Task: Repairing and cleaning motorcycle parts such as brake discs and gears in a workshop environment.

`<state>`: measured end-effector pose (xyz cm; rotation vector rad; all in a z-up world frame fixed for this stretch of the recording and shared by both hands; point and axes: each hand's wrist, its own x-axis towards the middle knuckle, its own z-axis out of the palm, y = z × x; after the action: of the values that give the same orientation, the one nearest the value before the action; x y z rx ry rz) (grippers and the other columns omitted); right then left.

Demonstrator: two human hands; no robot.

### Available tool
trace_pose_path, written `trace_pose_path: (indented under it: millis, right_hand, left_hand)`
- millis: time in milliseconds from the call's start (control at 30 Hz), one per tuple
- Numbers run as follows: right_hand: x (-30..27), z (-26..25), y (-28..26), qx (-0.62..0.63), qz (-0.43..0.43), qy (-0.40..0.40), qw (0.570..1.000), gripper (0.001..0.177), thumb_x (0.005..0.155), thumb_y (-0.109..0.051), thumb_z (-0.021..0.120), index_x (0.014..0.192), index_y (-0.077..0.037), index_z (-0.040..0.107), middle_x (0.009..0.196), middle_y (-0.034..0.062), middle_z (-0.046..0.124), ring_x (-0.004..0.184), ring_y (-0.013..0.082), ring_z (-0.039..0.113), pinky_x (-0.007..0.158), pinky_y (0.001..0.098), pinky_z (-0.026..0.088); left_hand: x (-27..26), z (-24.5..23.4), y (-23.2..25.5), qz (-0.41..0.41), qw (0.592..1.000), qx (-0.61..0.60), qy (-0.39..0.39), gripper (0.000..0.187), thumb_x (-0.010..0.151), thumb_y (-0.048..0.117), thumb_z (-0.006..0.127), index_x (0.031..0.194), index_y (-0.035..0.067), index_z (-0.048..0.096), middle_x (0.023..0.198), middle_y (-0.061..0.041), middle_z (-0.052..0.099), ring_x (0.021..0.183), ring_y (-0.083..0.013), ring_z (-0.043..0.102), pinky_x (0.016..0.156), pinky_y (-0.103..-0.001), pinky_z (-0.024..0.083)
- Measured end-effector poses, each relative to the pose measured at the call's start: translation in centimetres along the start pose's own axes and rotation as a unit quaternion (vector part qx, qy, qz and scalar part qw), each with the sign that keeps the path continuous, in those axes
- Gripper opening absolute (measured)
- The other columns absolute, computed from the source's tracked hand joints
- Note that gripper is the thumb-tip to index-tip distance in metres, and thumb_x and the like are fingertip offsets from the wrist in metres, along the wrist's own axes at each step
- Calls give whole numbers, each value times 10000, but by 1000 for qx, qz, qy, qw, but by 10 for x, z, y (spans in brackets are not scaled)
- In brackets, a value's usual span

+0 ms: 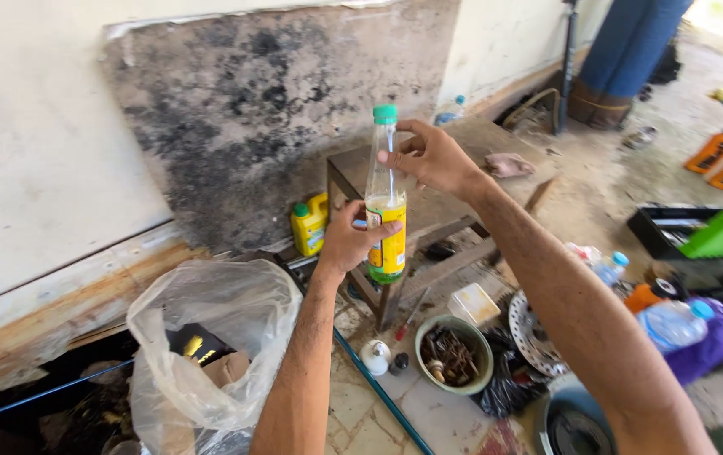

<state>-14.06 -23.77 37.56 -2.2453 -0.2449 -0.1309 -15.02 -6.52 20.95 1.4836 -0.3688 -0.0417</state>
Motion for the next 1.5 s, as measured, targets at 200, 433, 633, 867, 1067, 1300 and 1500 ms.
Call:
trace_pose_path:
  millis: [200, 433, 633, 867, 1067, 1300, 1500]
  right_hand:
    - [-44, -49, 37, -66, 45, -133, 988, 785, 780, -444, 836, 1394, -68, 524, 1120, 34, 749, 882, 113, 720, 637, 280, 611]
    - [-112, -114, 67, -77, 137, -76, 985, 784, 698, -430, 870, 1343, -60, 619, 1064, 120, 769, 830, 150, 690, 639, 315, 567]
    - [-175, -161, 120, -154, 137, 11, 979, 795, 690, -443, 931, 1305, -23, 653, 1170, 138, 754, 929, 186, 710, 763, 336, 585]
    - [-245, -205, 179, -183, 234, 48, 954, 813, 631, -483, 923, 1286, -68, 679, 1178, 123, 739, 1009, 221, 717, 824, 364, 589]
    - [-307, -242, 247, -259, 315, 25, 913, 718, 623, -459, 922, 1201, -76, 740, 1071, 166, 784, 972, 276, 740, 861, 381, 580]
    - [-373, -275, 345, -220, 337, 18, 915, 663, 560, -275, 968, 1160, -96, 750, 1054, 121, 788, 981, 276, 748, 896, 381, 582]
    - [-412, -294, 393, -255, 363, 10, 896, 664, 537, -234, 987, 1143, -93, 756, 1043, 145, 788, 986, 285, 742, 912, 402, 581]
  left_hand:
    - [0, 67, 35, 18, 999, 49, 7, 725, 635, 427, 915, 1199, 59, 649, 1064, -82, 769, 895, -172, 773, 779, -340, 631]
    - [6, 162, 19, 95, 990, 62, -78, 705, 698, 439, 935, 1223, 50, 670, 1098, -91, 788, 964, -183, 772, 849, -337, 609]
    - [-9, 237, 11, 61, 986, 46, -148, 745, 690, 414, 879, 1280, 44, 614, 1127, -102, 735, 948, -214, 758, 815, -361, 621]
    - [-38, 309, -42, 127, 955, 168, -209, 686, 764, 404, 851, 1294, 49, 599, 1204, -166, 675, 1148, -308, 657, 955, -439, 524]
    - [-61, 358, -64, 134, 918, 243, -284, 644, 739, 406, 846, 1255, 84, 637, 1150, -156, 695, 1098, -325, 665, 958, -460, 527]
    - [-71, 405, -59, 90, 882, 315, -340, 595, 774, 420, 797, 1264, 124, 636, 1165, -116, 688, 1131, -320, 643, 977, -462, 513]
    - [-79, 455, -62, 49, 845, 378, -376, 611, 808, 413, 771, 1320, 137, 584, 1200, -99, 675, 1214, -313, 597, 1020, -515, 476]
